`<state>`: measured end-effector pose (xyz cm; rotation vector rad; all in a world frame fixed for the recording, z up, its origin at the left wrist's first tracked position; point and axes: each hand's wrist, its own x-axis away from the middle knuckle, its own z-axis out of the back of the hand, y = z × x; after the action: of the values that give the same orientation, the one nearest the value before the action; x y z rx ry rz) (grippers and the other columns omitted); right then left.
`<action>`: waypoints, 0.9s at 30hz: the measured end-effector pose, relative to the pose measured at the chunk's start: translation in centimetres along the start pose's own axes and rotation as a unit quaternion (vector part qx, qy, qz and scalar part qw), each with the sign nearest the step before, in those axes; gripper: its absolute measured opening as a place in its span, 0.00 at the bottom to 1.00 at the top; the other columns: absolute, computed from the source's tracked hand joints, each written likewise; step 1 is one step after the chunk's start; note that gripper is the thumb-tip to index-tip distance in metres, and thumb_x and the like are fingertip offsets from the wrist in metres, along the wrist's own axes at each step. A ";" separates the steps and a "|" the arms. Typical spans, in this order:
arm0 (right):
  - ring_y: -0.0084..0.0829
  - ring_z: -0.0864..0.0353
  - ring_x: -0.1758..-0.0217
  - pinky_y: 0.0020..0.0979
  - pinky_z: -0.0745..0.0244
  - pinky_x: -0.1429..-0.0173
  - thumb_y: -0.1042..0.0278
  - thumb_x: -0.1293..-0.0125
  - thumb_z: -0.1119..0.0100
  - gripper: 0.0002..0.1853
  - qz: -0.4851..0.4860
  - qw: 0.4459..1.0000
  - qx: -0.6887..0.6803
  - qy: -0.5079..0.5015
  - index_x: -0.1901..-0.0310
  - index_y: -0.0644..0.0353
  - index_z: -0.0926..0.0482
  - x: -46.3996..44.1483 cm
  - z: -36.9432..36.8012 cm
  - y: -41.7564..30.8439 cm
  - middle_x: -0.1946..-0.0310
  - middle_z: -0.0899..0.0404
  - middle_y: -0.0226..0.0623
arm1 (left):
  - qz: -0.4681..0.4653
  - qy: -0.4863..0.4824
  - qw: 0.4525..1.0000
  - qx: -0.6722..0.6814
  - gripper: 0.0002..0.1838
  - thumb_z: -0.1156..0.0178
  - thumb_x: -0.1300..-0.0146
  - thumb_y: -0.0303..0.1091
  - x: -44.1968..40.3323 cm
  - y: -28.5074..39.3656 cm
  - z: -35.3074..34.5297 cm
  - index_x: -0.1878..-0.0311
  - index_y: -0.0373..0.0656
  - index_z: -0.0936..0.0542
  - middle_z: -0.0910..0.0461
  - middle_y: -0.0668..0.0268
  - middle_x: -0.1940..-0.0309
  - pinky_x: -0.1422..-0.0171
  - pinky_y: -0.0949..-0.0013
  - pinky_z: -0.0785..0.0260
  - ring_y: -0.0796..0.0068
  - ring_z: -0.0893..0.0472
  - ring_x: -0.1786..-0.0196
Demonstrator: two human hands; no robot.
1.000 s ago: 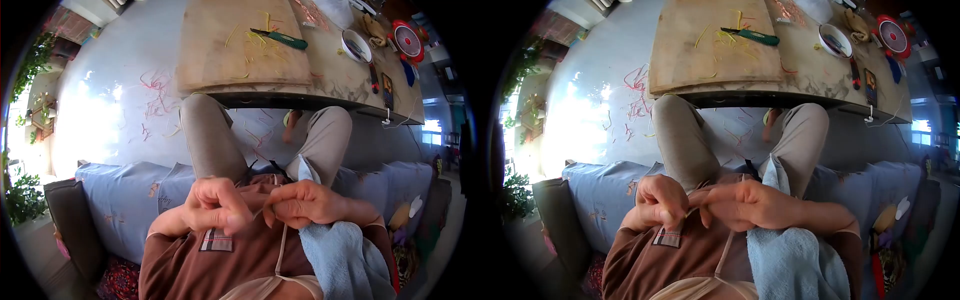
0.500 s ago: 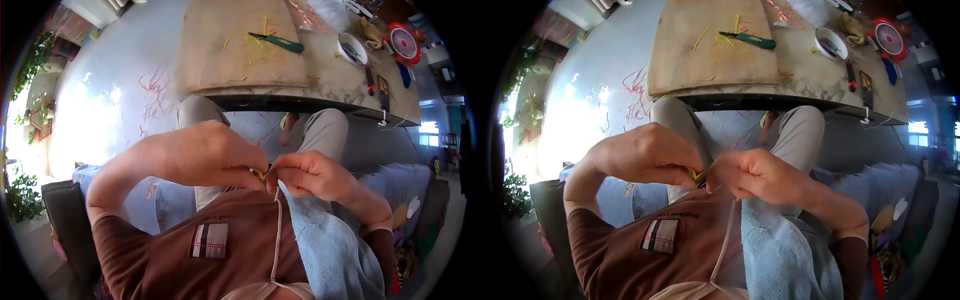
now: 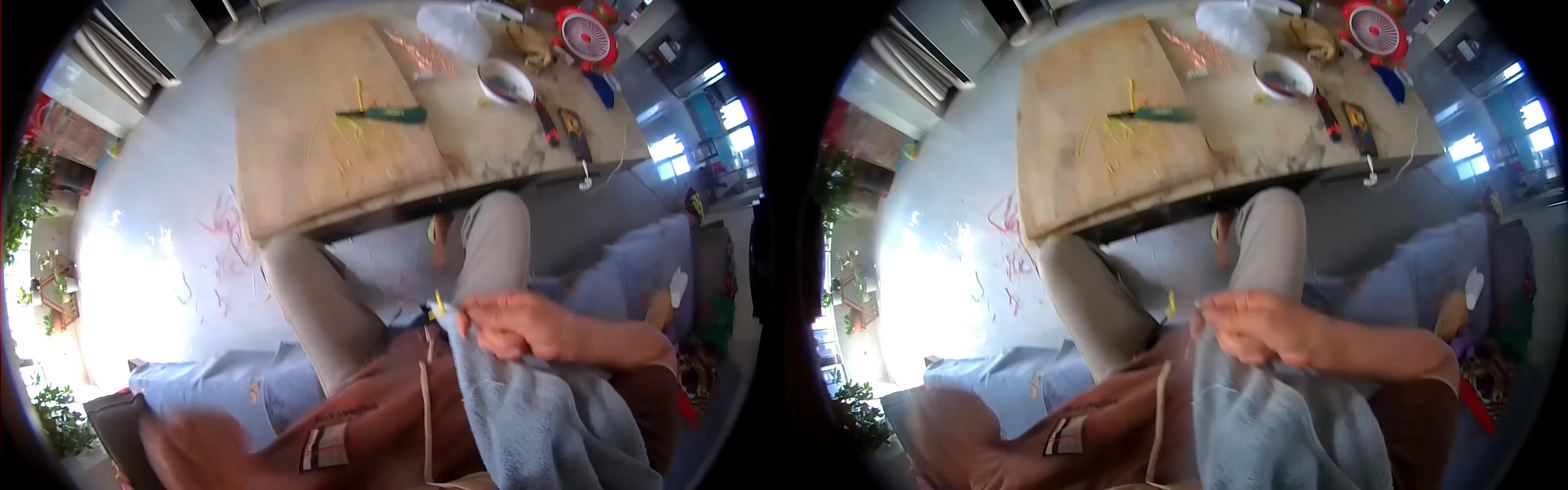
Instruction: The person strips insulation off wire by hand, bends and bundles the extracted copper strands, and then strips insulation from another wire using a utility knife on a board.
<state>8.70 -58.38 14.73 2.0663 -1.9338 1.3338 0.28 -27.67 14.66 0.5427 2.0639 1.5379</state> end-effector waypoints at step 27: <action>0.12 0.46 0.84 0.17 0.51 0.79 0.65 0.30 0.56 0.14 -0.051 0.979 0.122 -0.156 0.49 0.65 0.30 -2.6 -2.1 3.6 0.82 0.38 0.20 | 0.206 -0.087 0.946 0.234 0.05 0.47 0.36 0.28 0.2 -2.9 -4.5 0.62 0.36 0.25 0.28 0.71 0.76 0.67 0.76 0.36 0.83 0.27 0.71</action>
<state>4.88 -55.96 12.71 2.5939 -1.8103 1.3529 -2.63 -31.78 12.84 1.3090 2.2715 1.1326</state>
